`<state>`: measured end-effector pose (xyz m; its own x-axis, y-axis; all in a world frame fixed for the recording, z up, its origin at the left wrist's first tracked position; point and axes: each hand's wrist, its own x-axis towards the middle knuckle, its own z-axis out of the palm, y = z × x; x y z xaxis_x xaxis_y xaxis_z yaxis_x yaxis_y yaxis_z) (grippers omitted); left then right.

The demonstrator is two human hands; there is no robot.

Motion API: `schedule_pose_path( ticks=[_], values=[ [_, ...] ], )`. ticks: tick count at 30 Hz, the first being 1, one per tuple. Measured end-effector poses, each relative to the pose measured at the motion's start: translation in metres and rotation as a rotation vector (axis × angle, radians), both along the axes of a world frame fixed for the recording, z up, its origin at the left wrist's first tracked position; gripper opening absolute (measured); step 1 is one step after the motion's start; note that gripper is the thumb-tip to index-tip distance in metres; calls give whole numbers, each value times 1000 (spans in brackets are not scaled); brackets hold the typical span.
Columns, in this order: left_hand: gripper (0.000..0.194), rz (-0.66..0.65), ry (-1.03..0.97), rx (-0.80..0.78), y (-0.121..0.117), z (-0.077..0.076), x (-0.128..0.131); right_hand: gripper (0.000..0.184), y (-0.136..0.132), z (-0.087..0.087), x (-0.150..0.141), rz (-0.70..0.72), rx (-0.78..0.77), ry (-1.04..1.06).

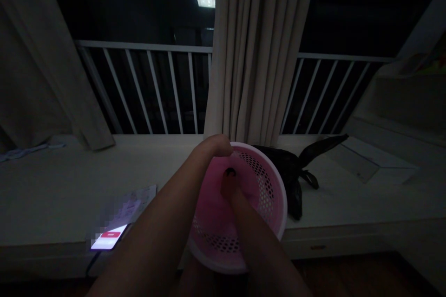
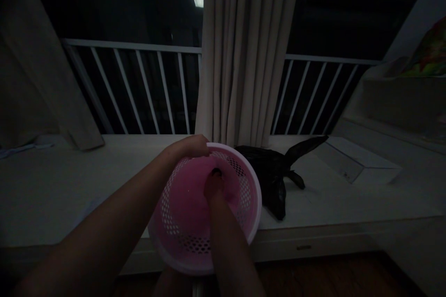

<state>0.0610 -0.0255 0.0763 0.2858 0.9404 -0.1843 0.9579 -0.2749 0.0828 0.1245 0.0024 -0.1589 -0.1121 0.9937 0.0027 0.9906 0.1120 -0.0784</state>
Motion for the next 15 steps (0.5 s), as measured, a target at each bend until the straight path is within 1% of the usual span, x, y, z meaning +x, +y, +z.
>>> schedule_pose_path(
  ticks=[6,10,15],
  values=[
    [37,10,-13,-15,2,-1,4,52,-9,6,4,-4,80,-20],
    [35,2,-41,-49,9,-3,-1,52,-5,5,1,-34,29,-39],
    [35,-26,-116,-152,11,-2,-22,44,5,7,-4,-67,-59,-57]
  ],
)
